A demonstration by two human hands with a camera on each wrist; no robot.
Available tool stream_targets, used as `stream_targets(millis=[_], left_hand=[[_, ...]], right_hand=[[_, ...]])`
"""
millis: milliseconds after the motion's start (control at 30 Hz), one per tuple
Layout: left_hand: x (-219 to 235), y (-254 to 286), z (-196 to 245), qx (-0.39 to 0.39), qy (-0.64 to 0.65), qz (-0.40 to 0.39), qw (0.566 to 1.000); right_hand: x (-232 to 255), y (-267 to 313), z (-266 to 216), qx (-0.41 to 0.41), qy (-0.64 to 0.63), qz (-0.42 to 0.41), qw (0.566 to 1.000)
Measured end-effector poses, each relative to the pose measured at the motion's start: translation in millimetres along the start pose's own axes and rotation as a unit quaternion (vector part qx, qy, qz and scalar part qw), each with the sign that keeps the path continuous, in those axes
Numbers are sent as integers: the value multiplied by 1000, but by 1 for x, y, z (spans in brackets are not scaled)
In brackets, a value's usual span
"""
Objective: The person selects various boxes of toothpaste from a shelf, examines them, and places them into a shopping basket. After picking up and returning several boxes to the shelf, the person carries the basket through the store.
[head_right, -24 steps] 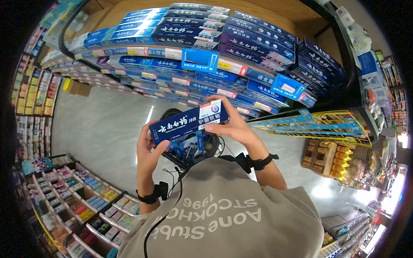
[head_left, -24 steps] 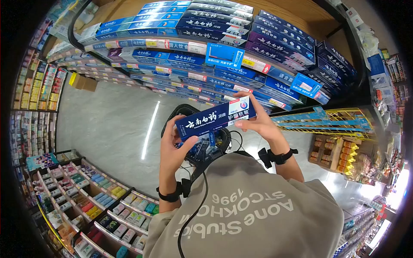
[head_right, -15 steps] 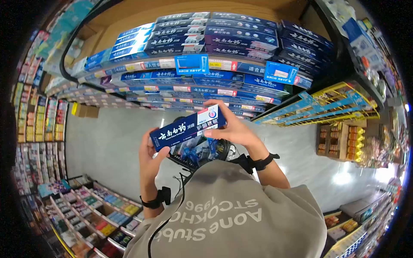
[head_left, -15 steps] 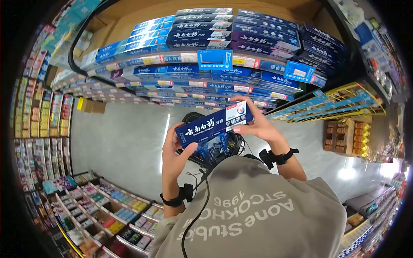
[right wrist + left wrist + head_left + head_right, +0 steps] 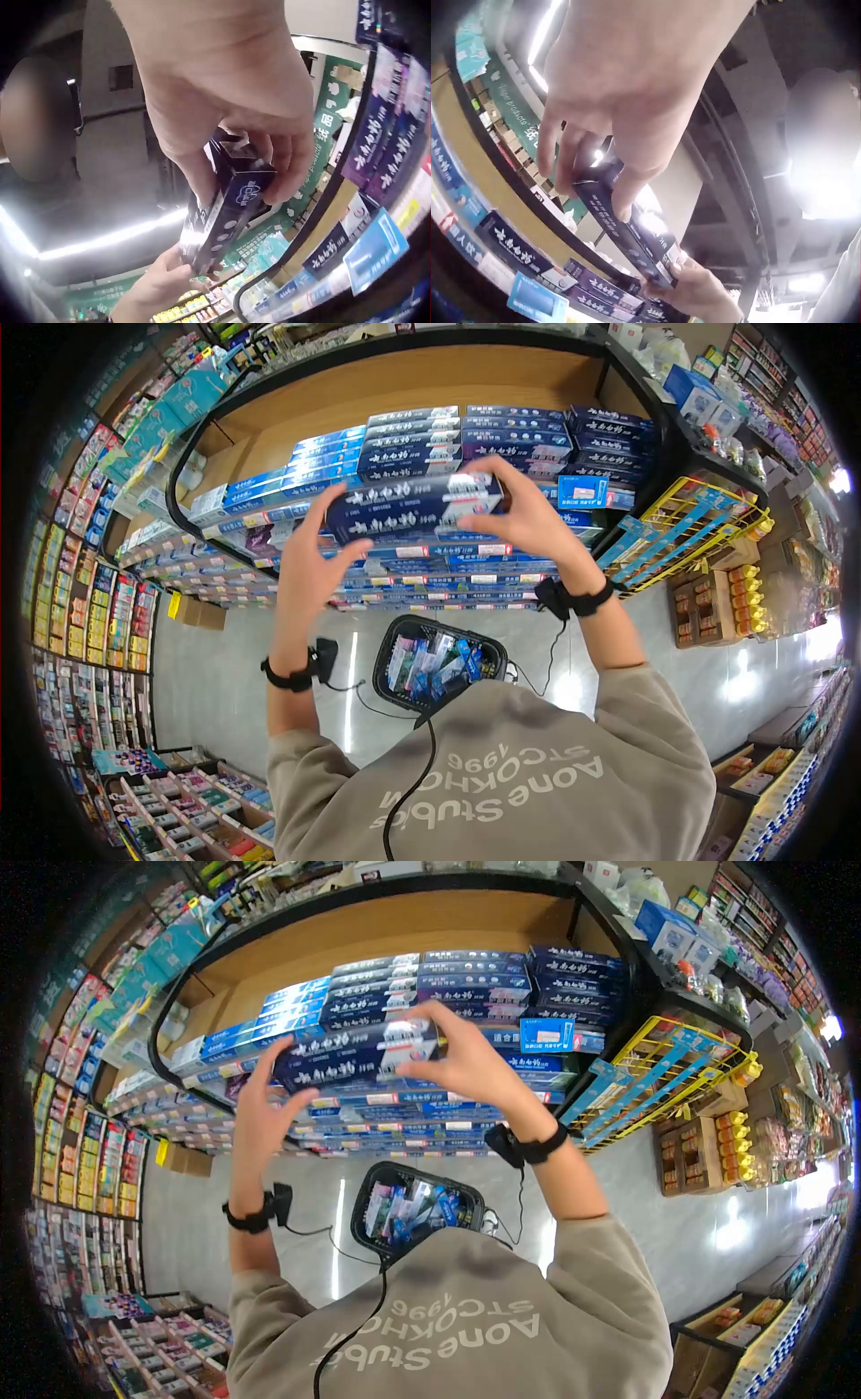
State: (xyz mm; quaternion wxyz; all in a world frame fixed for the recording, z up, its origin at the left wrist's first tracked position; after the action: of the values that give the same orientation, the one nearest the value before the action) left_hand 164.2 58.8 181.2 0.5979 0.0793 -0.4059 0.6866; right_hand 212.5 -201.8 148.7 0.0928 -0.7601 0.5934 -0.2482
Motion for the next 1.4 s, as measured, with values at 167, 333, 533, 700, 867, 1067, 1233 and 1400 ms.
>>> stream_targets(millis=[167,333,533,700,867,1067,1233,1400], left_hand=[[7,-83,-18,-96,-61,39,993],[-18,-134,-76,-88,-51,40,994],[-47,-150,-110,-91,-47,86,991],[-76,-156,-142,-16,-54,49,997],[-88,-158,-148,16,-34,52,998],[-98,-151,-151,38,-15,64,997],[-103,-153,-157,7,-37,69,997],[-108,-160,-171,-20,-32,59,998]], right_hand=[[10,-75,3,80,168,72,980],[-2,-128,34,91,263,95,956],[-9,-138,62,97,316,94,939],[-13,-143,78,74,405,65,909],[-10,-142,85,86,422,74,899],[-11,-141,94,83,423,71,900],[-10,-145,95,48,424,61,902],[-8,-152,103,115,409,104,899]])
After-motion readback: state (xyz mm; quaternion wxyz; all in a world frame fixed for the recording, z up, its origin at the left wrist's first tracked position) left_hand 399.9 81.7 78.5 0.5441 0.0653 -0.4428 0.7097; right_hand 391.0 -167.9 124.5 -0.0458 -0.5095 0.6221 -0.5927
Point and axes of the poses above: each hand's wrist, its own y-axis away from the middle knuckle, its own x-axis out of the back of the hand, z = x × y, the point moved 8 cm from there along -y, towards the middle knuckle, and after that the axes turned 7 degrees about z, right-handed, at the moved point
